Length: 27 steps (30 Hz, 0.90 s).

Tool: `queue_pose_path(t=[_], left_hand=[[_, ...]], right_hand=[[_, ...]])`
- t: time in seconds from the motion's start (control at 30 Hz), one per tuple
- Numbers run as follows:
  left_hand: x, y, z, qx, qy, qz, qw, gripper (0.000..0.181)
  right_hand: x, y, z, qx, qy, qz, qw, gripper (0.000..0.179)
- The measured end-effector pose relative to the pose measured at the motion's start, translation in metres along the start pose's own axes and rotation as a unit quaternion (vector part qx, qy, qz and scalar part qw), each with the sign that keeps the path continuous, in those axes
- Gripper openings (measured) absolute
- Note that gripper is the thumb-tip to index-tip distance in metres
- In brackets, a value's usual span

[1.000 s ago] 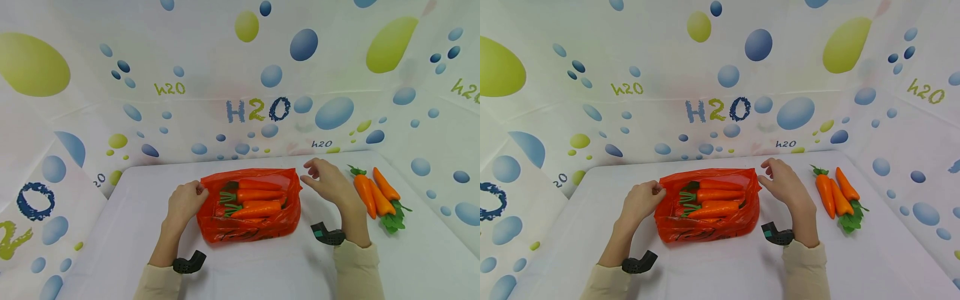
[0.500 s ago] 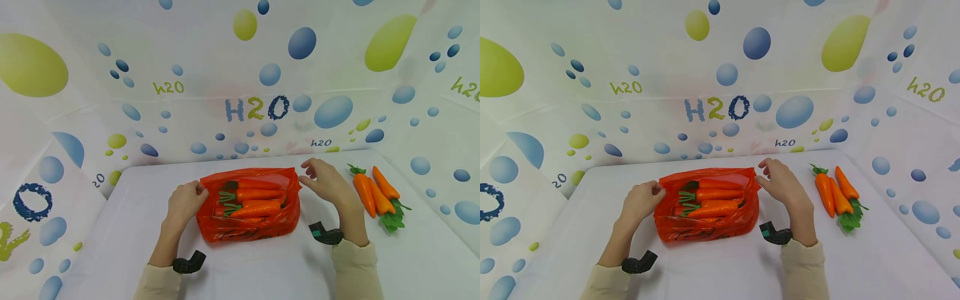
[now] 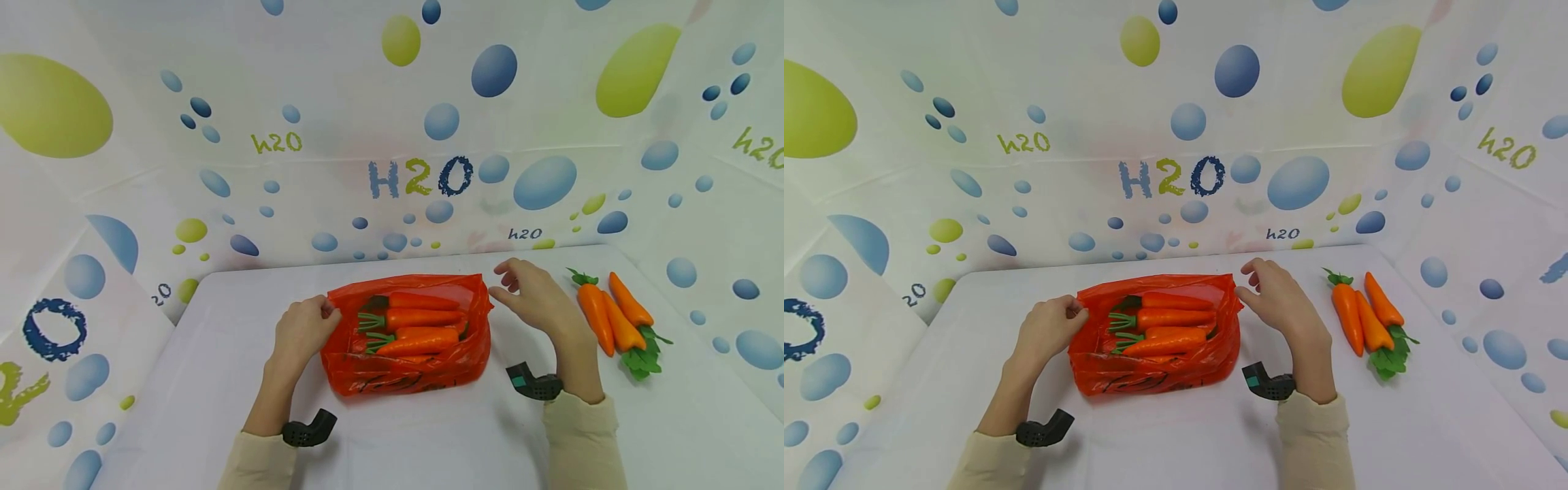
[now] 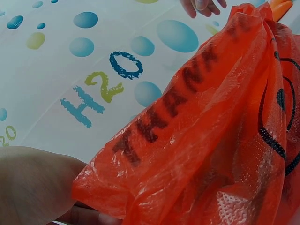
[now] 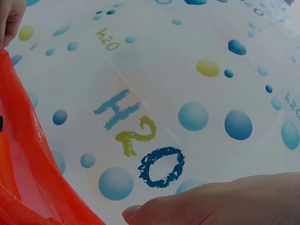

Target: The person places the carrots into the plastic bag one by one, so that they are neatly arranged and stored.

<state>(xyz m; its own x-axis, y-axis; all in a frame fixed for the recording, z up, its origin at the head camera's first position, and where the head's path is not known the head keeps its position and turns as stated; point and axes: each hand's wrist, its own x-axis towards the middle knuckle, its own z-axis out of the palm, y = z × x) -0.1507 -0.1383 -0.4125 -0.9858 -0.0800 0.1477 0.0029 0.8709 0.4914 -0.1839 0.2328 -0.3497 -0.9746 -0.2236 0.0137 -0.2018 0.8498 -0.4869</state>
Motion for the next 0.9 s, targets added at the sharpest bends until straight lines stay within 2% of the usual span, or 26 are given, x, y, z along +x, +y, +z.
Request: queue_pose_path(t=[0.9], left_hand=[[0.0012,-0.0004,0.0004,-0.003,-0.008,-0.002,1.0000,0.021]], right_hand=[[-0.0006,0.0000,-0.0010,0.001,0.014,0.001,0.9999,0.046]])
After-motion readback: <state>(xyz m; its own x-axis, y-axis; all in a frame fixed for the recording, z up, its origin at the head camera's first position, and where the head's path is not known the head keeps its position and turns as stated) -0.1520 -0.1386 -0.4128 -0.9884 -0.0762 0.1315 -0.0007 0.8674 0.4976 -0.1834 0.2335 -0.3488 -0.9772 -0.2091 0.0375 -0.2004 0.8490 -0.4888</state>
